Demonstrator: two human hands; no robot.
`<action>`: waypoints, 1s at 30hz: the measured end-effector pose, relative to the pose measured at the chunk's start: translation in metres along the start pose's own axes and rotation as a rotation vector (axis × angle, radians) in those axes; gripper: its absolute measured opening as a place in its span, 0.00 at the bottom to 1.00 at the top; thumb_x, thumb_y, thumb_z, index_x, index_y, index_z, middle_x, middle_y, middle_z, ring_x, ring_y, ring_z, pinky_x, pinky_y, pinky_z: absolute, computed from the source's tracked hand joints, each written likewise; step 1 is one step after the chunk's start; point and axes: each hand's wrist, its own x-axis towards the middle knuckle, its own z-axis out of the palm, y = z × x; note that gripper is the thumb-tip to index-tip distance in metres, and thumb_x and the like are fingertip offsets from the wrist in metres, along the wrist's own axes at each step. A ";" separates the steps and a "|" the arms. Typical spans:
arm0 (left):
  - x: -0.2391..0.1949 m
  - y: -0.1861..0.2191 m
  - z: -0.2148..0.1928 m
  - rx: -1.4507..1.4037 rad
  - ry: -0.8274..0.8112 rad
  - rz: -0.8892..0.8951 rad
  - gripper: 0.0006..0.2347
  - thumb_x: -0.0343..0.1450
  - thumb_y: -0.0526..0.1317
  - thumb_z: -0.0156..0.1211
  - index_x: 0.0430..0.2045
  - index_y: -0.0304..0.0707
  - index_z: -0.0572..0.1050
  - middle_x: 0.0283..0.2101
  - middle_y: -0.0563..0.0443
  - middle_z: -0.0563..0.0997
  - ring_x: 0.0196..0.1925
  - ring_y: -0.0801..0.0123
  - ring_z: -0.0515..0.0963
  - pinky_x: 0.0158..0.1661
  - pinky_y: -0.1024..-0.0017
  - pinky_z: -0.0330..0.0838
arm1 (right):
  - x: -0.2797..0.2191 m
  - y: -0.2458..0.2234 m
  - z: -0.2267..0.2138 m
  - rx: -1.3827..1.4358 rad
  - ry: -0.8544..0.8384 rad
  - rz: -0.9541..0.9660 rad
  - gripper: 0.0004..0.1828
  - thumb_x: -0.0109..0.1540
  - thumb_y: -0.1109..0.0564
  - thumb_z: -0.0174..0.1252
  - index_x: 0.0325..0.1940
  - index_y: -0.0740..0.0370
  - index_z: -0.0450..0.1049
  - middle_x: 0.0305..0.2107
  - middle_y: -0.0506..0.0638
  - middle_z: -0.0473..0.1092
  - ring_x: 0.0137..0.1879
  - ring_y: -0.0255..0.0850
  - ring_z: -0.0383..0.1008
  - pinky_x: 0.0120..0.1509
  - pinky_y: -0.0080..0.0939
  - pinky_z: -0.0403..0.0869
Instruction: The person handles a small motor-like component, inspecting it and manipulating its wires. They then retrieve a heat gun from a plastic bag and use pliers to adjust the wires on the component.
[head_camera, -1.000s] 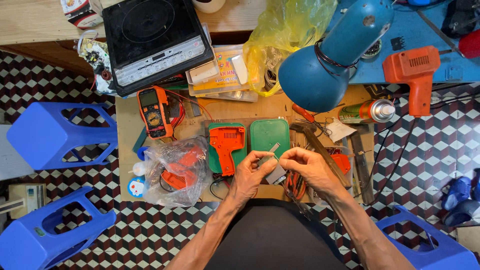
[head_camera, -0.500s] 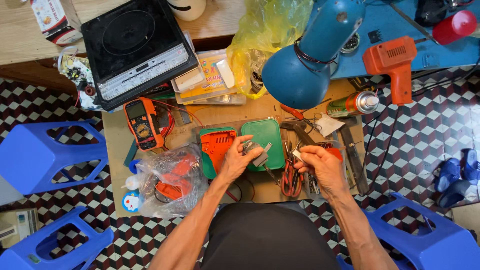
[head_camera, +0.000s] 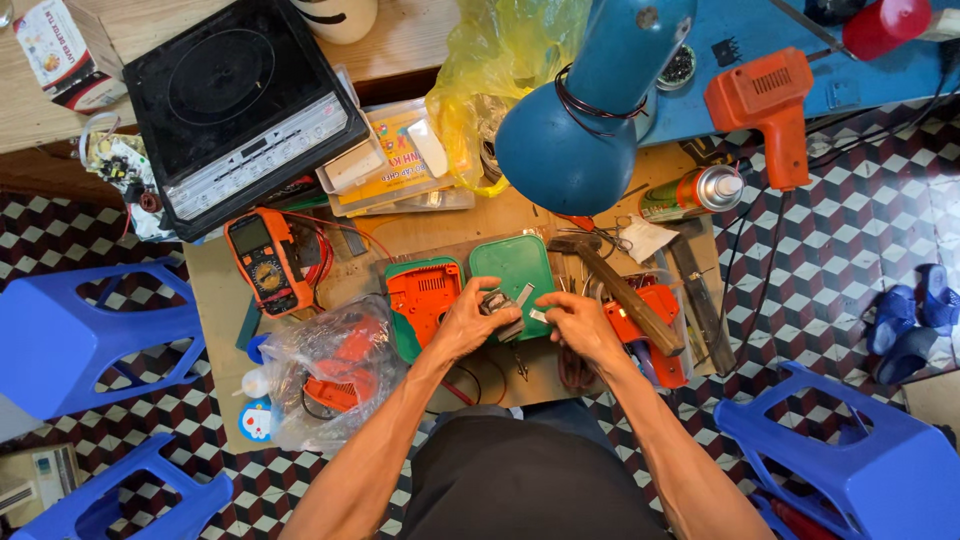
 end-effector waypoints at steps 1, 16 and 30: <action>-0.002 0.001 -0.002 -0.012 -0.008 -0.019 0.33 0.63 0.46 0.73 0.60 0.33 0.65 0.44 0.43 0.83 0.42 0.69 0.81 0.41 0.71 0.77 | 0.010 0.001 0.005 -0.044 -0.022 0.000 0.18 0.60 0.60 0.55 0.53 0.63 0.80 0.26 0.50 0.74 0.27 0.35 0.72 0.31 0.36 0.68; 0.031 -0.004 0.003 -0.081 -0.059 0.014 0.34 0.64 0.49 0.72 0.60 0.29 0.63 0.49 0.41 0.82 0.48 0.67 0.82 0.47 0.71 0.77 | 0.002 0.003 -0.019 0.264 0.225 -0.146 0.17 0.65 0.60 0.56 0.56 0.69 0.77 0.31 0.50 0.74 0.32 0.32 0.72 0.36 0.32 0.71; 0.000 0.049 -0.010 0.679 0.096 0.386 0.34 0.60 0.41 0.76 0.60 0.30 0.65 0.51 0.31 0.78 0.51 0.39 0.78 0.48 0.54 0.74 | -0.095 0.031 -0.019 0.454 0.457 -0.176 0.16 0.65 0.62 0.58 0.55 0.72 0.75 0.36 0.52 0.77 0.38 0.33 0.76 0.42 0.31 0.75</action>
